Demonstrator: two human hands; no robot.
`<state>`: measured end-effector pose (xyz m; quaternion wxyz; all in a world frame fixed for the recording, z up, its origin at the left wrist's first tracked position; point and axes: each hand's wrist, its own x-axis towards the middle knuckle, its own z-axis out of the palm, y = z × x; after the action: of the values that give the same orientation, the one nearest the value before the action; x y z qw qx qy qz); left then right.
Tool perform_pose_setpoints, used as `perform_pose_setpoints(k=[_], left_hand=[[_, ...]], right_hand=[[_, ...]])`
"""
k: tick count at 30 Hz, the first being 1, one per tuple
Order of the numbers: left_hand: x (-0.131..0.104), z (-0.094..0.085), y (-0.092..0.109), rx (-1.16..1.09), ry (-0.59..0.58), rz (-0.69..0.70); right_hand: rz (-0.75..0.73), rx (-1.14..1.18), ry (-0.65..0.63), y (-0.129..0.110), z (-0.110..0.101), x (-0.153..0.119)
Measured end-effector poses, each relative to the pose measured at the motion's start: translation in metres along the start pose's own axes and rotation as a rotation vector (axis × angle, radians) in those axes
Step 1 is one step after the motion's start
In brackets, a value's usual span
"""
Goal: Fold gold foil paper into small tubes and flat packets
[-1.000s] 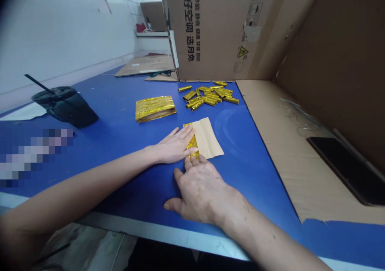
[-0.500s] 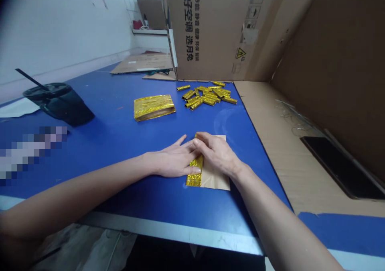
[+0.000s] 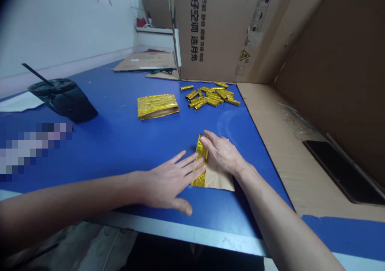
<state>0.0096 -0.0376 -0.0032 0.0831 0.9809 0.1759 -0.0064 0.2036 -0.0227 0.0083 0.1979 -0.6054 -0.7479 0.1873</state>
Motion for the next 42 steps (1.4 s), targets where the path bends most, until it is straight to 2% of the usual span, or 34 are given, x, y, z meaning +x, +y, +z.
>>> perform_pose_setpoints(k=[4,8,17,20,24,26,28,32,34,36,38,40,42], left_hand=[[-0.024,0.003,0.012,-0.098,-0.007,0.048],[-0.029,0.004,0.015,-0.139,0.027,0.044],[-0.025,0.002,0.014,-0.092,0.042,0.028],[-0.025,-0.010,0.001,0.004,0.047,-0.055],[-0.017,-0.029,-0.033,0.147,0.046,-0.250],[-0.009,-0.033,-0.044,0.211,0.074,-0.308],[0.000,-0.031,-0.046,0.289,0.105,-0.344],[0.015,-0.020,-0.034,0.361,0.156,-0.362],[0.018,-0.017,-0.028,0.370,0.176,-0.358],[0.017,-0.016,-0.025,0.363,0.173,-0.345],[0.016,-0.017,-0.025,0.333,0.154,-0.319],[0.014,-0.017,-0.026,0.293,0.141,-0.304],[0.014,-0.017,-0.027,0.247,0.139,-0.321]], right_hand=[[-0.127,-0.141,-0.127,-0.003,-0.004,-0.003],[-0.227,-0.296,-0.242,-0.002,-0.007,-0.006],[-0.040,-0.474,-0.116,0.001,0.007,0.003],[-0.005,-0.526,-0.058,0.005,0.005,0.003],[0.019,-0.596,0.000,0.004,0.001,0.000],[0.021,-0.620,0.024,0.002,0.002,-0.001],[0.019,-0.641,0.050,0.001,0.004,-0.001],[0.005,-0.622,0.082,0.000,0.006,-0.004],[-0.053,-0.565,0.090,-0.003,0.008,-0.007],[-0.168,-0.470,0.045,-0.010,0.011,-0.009],[-0.285,-0.343,-0.083,-0.018,0.015,-0.010],[-0.321,-0.268,-0.160,-0.023,0.018,-0.010],[-0.290,-0.259,-0.170,-0.023,0.019,-0.009]])
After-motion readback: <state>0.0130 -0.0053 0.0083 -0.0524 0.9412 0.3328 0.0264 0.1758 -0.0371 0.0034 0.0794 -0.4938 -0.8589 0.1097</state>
